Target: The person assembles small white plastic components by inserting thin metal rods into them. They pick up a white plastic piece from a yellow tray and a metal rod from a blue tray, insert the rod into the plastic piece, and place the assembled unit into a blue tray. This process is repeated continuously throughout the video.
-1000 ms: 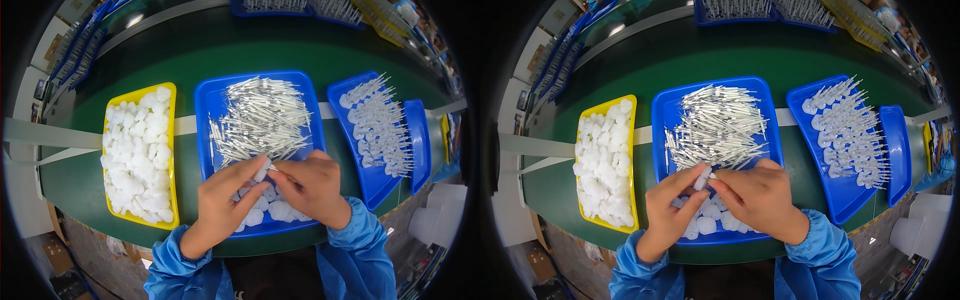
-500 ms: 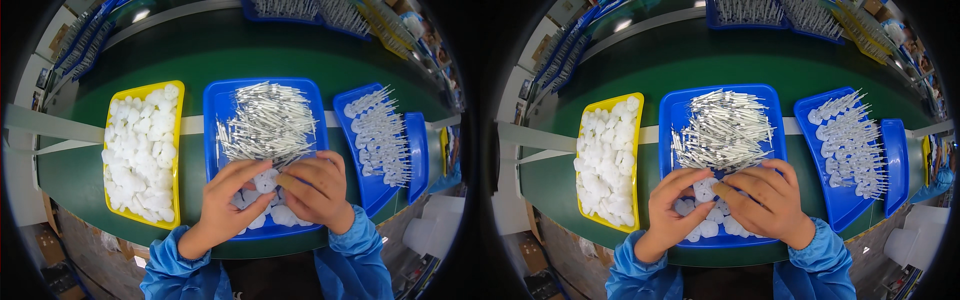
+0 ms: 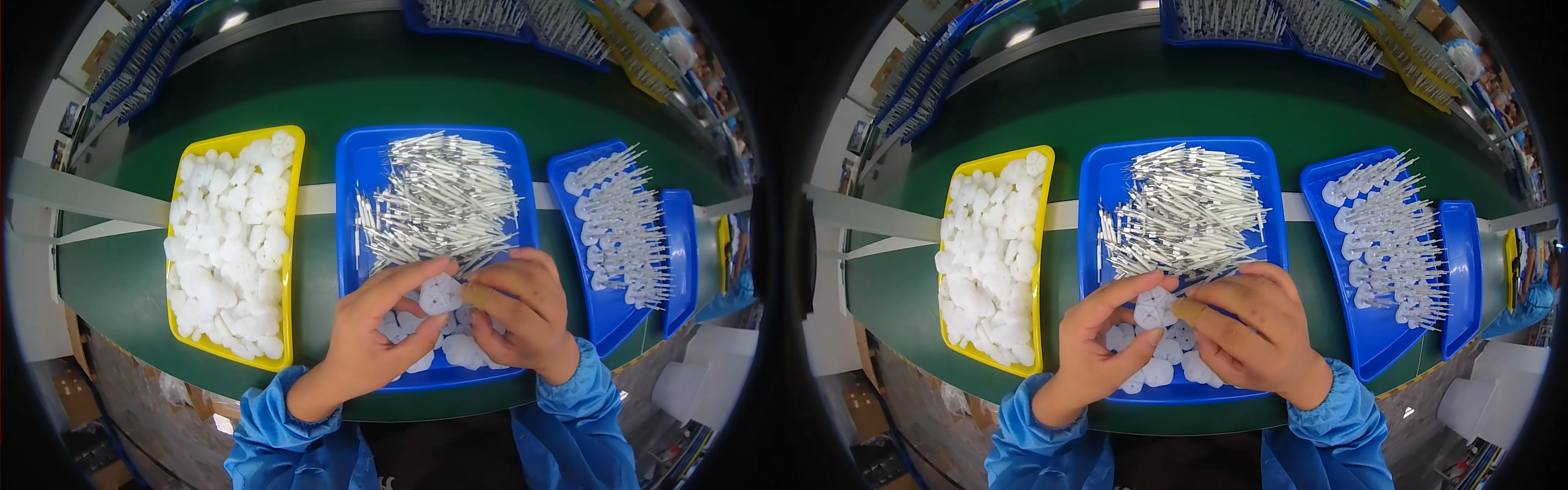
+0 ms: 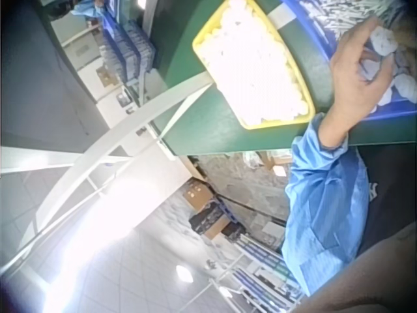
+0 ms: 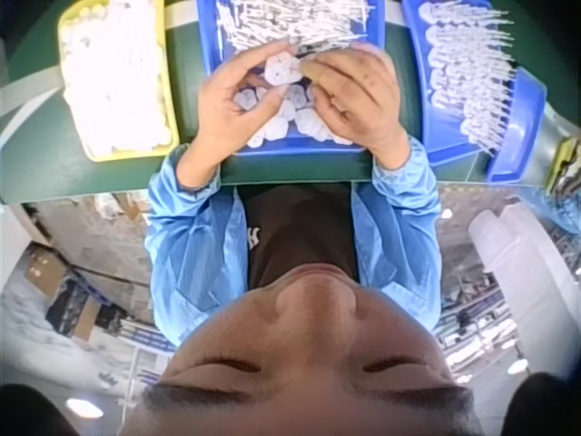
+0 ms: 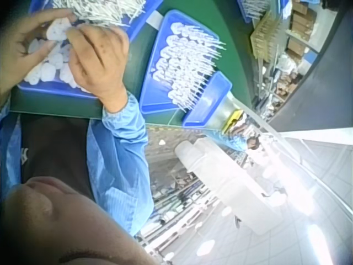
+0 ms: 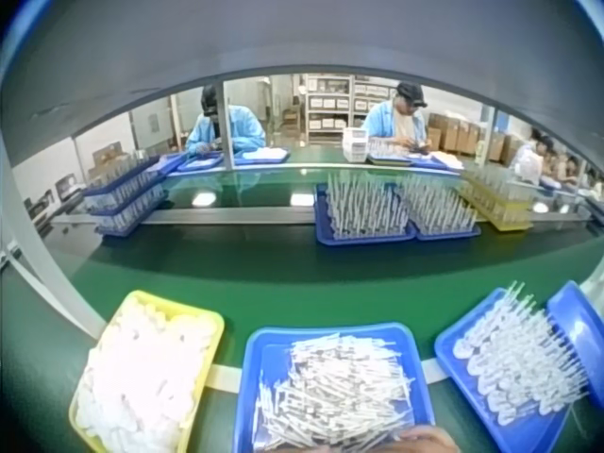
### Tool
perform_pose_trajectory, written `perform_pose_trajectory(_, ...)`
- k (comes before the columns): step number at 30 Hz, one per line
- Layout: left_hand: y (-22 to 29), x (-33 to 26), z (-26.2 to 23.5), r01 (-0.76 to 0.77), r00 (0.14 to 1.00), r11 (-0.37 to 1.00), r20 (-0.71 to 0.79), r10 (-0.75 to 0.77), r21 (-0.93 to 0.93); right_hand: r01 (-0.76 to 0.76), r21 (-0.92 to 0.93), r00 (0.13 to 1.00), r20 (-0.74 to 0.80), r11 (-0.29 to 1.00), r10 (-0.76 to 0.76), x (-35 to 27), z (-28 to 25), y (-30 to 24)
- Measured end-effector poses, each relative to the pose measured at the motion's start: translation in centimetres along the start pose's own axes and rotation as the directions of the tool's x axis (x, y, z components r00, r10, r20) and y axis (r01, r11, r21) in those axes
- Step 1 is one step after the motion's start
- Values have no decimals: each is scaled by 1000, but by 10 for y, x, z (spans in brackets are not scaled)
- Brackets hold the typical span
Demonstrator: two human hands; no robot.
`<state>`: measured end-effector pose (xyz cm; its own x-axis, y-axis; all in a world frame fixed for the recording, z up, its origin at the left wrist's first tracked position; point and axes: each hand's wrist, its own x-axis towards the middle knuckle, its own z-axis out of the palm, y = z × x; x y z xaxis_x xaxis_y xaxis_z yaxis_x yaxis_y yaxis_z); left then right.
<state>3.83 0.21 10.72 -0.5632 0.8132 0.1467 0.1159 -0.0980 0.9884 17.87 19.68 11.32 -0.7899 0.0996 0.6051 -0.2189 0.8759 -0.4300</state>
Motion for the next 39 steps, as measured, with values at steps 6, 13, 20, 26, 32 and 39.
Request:
perform_pose_trajectory(6, -1, 0, 0, -40, 999, 998, 37, 38, 51, -77, 36, 997, 35, 996, 76, 6, -4, -6)
perform_pose_trajectory(13, 3, 2, -1, -104, 994, 985, 57, 97, 138, -30, 75, 997, 77, 997, 25, -2, -13, -11)
perform_pose_trajectory(20, -15, -2, -13, -97, 992, 995, -78, 97, -3, 47, -249, 984, 179, 967, -2, -3, -29, -1)
perform_pose_trajectory(26, -20, -9, -7, 75, 984, 976, -142, -105, -203, 232, -385, 921, 383, 893, -74, 21, 12, -9)
perform_pose_trajectory(32, -14, -7, -2, 41, 975, 987, -211, -74, -158, 1, -229, 951, 302, 973, 70, 21, 10, 4)
perform_pose_trajectory(39, -12, -6, -5, -7, 995, 998, -102, 13, 57, -148, 117, 988, 67, 982, 141, 25, 9, -7)
